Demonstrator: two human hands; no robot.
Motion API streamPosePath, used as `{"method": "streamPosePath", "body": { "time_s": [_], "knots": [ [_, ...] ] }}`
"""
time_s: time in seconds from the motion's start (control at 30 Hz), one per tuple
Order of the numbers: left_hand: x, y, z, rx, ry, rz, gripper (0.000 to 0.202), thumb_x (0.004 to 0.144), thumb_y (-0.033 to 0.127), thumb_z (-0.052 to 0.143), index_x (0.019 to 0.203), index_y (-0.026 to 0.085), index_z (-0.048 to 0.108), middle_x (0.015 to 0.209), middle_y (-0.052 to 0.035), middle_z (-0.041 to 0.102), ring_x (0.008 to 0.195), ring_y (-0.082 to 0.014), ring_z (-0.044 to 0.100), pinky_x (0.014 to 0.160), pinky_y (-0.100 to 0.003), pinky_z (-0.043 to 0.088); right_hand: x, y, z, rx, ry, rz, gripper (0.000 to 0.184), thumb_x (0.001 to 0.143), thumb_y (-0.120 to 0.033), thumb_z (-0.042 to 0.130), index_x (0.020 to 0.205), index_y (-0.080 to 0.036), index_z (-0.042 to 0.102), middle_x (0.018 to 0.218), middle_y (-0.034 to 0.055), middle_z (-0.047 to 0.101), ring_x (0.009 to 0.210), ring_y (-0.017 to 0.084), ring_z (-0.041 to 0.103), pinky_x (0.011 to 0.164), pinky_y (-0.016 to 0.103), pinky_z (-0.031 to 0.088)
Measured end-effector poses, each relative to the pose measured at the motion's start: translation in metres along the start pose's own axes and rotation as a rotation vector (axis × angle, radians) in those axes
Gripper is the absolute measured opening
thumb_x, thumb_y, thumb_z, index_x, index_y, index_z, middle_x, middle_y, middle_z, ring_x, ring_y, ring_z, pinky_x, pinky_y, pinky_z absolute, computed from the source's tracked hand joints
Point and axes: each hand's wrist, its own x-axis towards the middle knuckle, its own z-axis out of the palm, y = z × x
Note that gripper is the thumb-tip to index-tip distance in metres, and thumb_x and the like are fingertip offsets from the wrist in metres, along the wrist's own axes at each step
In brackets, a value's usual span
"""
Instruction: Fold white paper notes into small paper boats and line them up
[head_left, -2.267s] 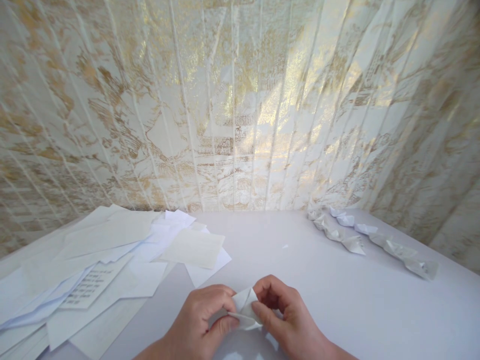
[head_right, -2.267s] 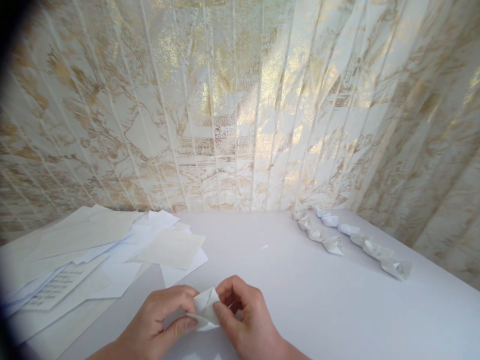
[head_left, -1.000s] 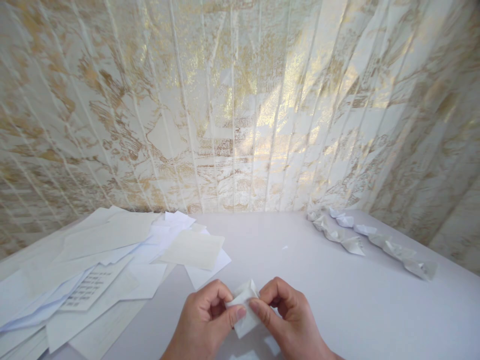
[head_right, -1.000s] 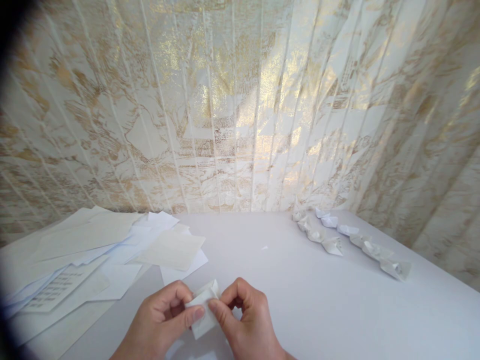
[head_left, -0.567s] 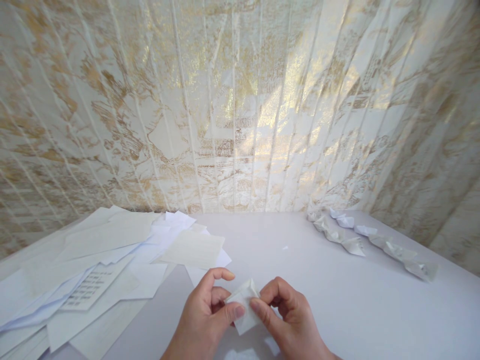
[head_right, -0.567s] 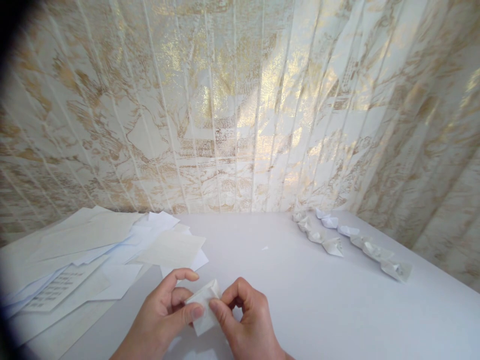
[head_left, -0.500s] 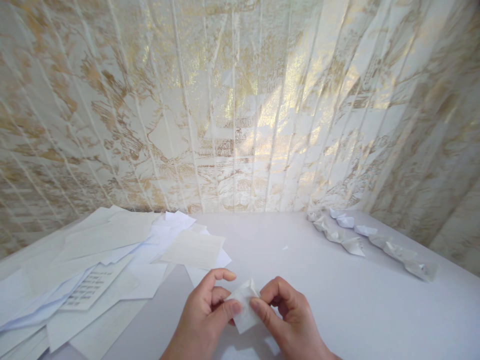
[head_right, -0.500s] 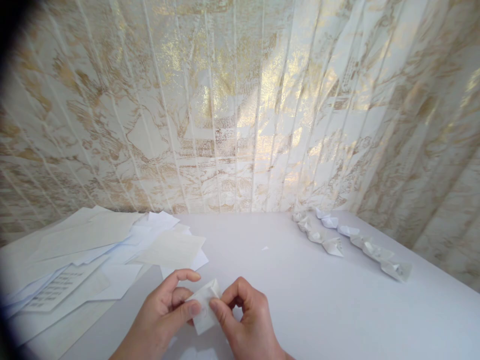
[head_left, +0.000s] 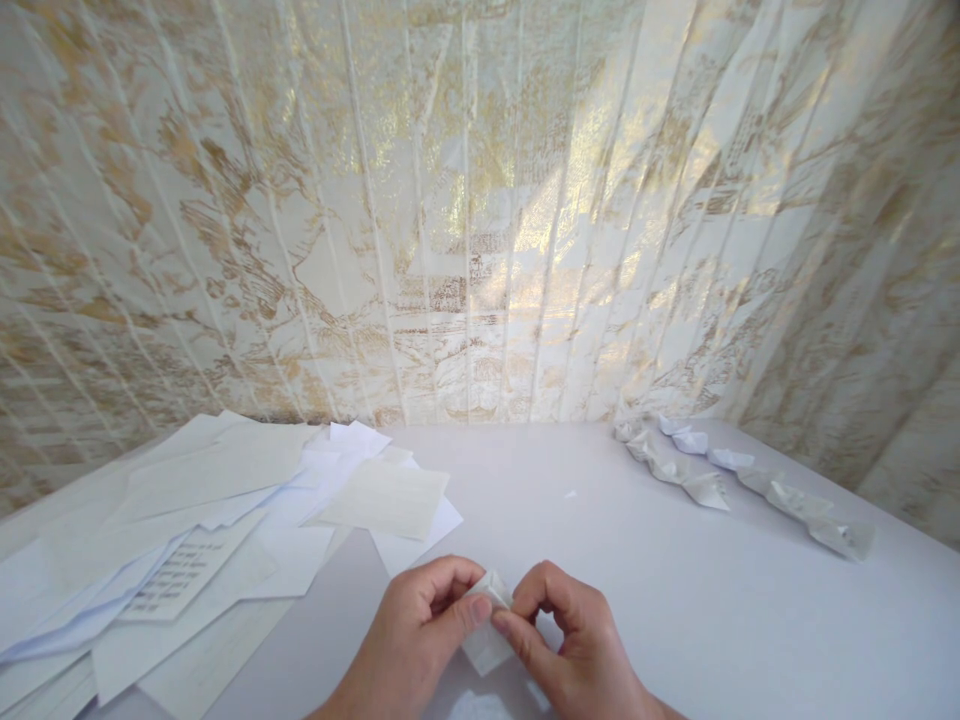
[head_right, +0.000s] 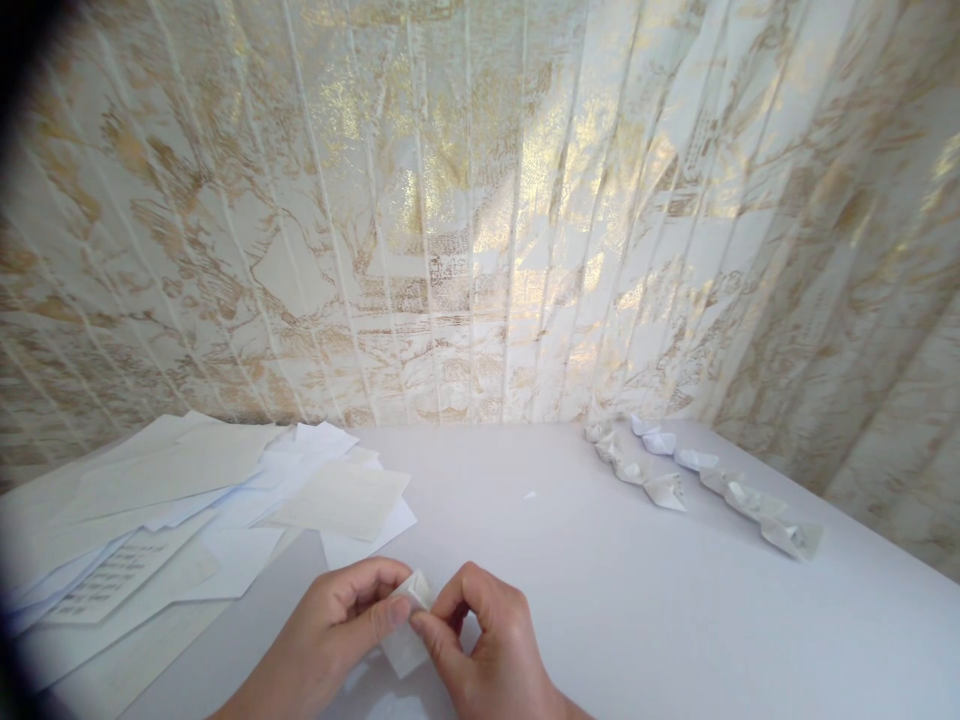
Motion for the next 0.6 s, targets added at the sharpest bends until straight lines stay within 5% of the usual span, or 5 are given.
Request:
{"method": "streamPosePath", "body": {
  "time_s": [0.2, 0.6],
  "knots": [
    [-0.0003, -0.0013, 0.0024, 0.071, 0.072, 0.026, 0.024, 0.075, 0.034, 0.055, 0.064, 0.014, 0.056, 0.057, 0.0029, 0.045, 0.056, -0.0117, 0.040, 0.052, -0.022, 0.032, -0.0011, -0.0020, 0.0008, 0.000, -0.013, 0.015, 0.023, 0.078, -0.029, 0.053, 0.059, -0.018, 0.044, 0.054, -0.0029, 0.048, 0.050, 0.010, 0.044, 0.049, 0.020, 0.039],
    [-0.0019, 0.0044, 0.0048, 0.059, 0.065, 0.010, 0.022, 0.071, 0.033, 0.056, 0.060, 0.014, 0.054, 0.054, 0.0034, 0.042, 0.054, -0.0117, 0.038, 0.051, -0.022, 0.030, -0.0009, -0.0053, 0.0019, -0.044, -0.035, -0.103, 0.024, 0.079, -0.026, 0.051, 0.059, -0.019, 0.040, 0.053, -0.0035, 0.046, 0.047, 0.009, 0.044, 0.047, 0.019, 0.037]
  ]
}}
